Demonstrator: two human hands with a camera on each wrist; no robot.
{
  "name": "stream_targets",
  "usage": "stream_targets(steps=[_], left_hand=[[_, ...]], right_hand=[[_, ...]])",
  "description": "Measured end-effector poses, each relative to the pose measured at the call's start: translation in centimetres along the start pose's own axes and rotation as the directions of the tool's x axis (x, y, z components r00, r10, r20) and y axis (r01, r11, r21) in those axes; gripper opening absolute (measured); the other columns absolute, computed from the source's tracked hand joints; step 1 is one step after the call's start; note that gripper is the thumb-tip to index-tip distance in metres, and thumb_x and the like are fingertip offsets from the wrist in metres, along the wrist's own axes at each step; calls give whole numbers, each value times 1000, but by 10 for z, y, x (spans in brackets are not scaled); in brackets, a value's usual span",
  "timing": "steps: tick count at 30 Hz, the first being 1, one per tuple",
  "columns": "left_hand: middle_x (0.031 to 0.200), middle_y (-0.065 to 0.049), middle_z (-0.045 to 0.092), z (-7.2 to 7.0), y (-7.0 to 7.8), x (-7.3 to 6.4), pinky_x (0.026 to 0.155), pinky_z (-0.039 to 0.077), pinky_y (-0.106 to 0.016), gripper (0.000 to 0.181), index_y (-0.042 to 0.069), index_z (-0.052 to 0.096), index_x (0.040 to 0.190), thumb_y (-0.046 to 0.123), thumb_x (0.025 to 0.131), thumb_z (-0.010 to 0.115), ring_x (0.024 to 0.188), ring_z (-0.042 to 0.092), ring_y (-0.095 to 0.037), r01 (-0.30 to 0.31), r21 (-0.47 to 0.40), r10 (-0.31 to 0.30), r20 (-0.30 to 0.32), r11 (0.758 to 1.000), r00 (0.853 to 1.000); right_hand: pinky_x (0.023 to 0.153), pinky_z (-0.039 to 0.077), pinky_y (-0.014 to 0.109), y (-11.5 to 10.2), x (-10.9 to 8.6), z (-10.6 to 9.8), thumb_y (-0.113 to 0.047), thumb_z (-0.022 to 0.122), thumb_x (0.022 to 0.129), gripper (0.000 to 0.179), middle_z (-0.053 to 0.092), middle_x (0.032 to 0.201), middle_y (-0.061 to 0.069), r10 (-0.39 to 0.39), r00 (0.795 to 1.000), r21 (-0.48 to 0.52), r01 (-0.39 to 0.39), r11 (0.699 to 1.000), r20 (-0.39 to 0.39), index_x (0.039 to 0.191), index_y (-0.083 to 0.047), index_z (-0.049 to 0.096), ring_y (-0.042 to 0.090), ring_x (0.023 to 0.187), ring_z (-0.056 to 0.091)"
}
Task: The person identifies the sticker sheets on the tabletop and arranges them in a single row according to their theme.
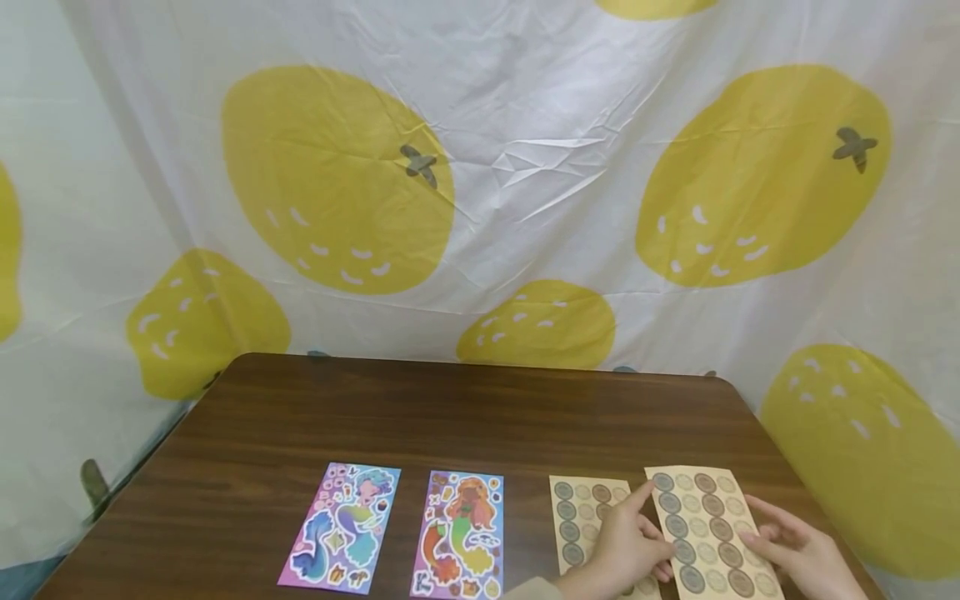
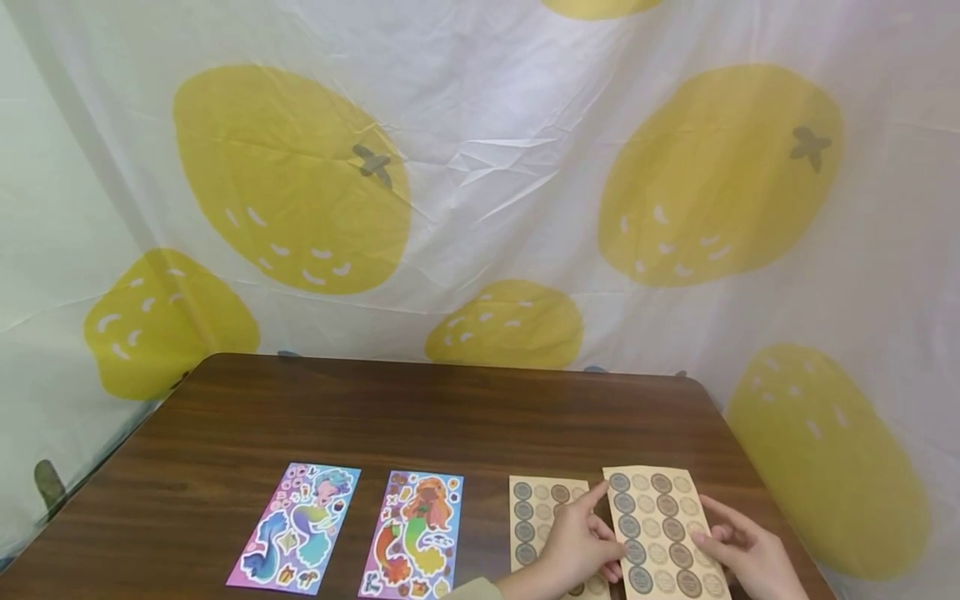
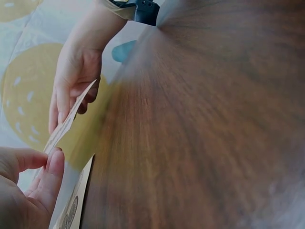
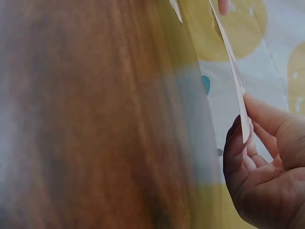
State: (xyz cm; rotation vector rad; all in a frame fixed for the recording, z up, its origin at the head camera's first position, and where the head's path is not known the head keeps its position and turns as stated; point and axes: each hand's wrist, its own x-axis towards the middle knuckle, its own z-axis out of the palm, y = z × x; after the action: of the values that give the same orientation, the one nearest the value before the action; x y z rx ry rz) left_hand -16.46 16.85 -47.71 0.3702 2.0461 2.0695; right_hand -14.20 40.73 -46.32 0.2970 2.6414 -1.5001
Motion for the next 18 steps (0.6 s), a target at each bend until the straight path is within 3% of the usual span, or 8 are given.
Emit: stream_targets(steps=[4, 10, 18], left_hand=[[58, 1, 61, 1, -2, 2, 42, 52, -26, 80, 3, 39, 144, -15, 73, 72, 40, 59, -15, 19, -5, -19, -3, 1000, 1000], [59, 0, 62, 3, -4, 3, 43, 52, -27, 78, -2, 39, 142, -14, 73, 73, 42, 61, -19, 54, -41, -55, -14, 998, 998], [60, -1, 63, 2, -6, 5, 43, 52, -27, 71, -2, 46, 138, -15, 73, 72, 40, 58, -14, 69, -63, -70, -2, 996, 998]], right_hand=[[66, 56, 35, 2, 2, 1, -29, 72, 87, 82, 64, 87, 6, 10, 1000, 27, -10, 1000, 7, 148, 0, 27, 21, 74, 65], [62, 56, 38, 5, 2, 3, -25, 72, 87, 70, 64, 85, 7, -7, 1000, 73, 6, 997, 7, 147, -15, 37, 23, 70, 65], [62, 56, 38, 6, 3, 3, -25, 72, 87, 68, 65, 85, 7, 8, 1000, 67, -8, 998, 6, 146, -16, 39, 23, 70, 65]])
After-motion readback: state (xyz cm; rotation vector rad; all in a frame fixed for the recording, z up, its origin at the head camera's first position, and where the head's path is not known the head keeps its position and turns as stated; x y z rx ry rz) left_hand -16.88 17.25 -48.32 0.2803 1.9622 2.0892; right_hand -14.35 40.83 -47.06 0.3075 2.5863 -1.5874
